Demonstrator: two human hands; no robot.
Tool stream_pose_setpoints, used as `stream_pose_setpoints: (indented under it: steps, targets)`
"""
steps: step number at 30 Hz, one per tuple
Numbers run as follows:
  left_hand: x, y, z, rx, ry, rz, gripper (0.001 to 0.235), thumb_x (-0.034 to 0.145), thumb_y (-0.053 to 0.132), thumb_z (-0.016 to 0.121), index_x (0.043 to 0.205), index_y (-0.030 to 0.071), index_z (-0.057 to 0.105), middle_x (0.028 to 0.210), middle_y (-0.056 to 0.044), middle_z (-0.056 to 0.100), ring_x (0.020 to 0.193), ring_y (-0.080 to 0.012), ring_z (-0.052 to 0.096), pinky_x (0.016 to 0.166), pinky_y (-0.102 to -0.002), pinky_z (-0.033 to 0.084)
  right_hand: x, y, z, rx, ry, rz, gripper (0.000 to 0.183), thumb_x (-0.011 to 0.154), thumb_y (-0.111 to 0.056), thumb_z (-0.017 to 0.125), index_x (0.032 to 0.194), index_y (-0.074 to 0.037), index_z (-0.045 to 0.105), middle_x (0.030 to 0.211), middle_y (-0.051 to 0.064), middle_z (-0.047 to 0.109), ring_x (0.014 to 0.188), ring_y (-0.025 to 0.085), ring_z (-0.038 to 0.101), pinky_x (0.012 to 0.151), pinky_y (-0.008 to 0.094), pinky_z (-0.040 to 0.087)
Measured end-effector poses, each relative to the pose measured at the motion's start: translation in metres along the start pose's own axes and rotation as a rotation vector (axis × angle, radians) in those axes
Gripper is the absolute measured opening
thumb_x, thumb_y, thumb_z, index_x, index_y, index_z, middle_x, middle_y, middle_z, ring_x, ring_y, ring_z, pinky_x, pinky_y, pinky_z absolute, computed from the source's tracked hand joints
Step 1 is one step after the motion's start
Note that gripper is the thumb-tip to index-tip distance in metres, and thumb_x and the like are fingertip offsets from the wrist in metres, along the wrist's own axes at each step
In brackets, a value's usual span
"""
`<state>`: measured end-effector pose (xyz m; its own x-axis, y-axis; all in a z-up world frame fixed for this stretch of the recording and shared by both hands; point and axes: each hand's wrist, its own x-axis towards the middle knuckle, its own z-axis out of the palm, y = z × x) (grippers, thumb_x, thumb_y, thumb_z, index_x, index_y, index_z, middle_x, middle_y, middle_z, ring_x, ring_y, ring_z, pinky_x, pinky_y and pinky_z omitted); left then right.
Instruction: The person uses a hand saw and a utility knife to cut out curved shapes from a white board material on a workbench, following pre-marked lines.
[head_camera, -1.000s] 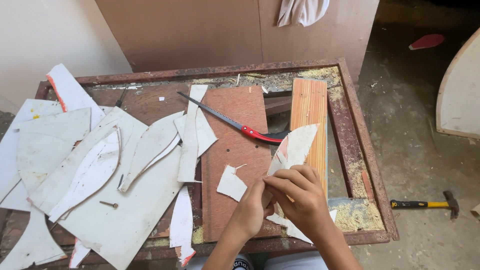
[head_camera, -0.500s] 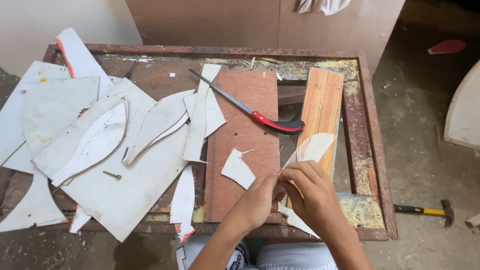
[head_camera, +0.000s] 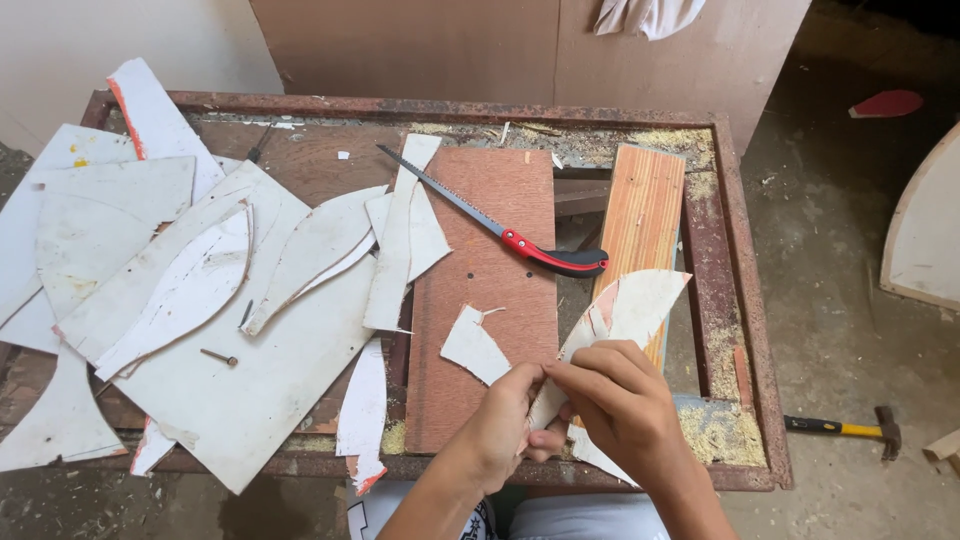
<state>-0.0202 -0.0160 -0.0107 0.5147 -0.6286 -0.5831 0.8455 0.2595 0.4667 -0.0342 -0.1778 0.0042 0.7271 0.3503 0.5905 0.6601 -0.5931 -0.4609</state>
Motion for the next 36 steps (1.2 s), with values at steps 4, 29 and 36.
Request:
stream_pose_setpoints:
  steps: [4,29,36]
  targets:
    - [-0.004,0.003,0.004,-0.064,-0.029,-0.036,0.042,0.096,0.039,0.033,0.073,0.008,0.047,0.066,-0.001,0.045,0.043,-0.0078,0.024,0.044,-0.026,0.008,0.006,-0.002,-0.006,0.01,-0.018,0.004,0.012,0.098,-0.003,0.062,0.106,-0.006,0.07,0.097,0.006,0.069,0.087,0.025,0.063,0.08,0.036,0.054]
    - [0.004,-0.008,-0.014,-0.268,0.158,0.209,0.049,0.106,0.041,0.027,0.136,0.016,0.055,0.071,-0.003,0.044,0.041,-0.0085,0.019,0.043,-0.024,0.014,-0.029,0.073,-0.056,-0.253,0.783,0.3,0.009,0.116,0.016,0.065,0.115,0.011,0.059,0.103,0.023,0.062,0.085,0.029,0.063,0.076,0.037,0.059]
    - [0.008,-0.018,-0.011,0.291,0.224,0.657,0.074,0.093,0.023,0.066,0.155,0.004,0.031,0.159,-0.012,0.048,0.146,-0.0182,0.044,0.12,-0.033,0.031,0.067,0.028,-0.091,-0.182,0.109,1.378,0.079,0.102,-0.017,0.055,0.167,-0.018,0.01,0.154,0.02,0.045,0.132,0.035,0.05,0.113,0.052,0.04]
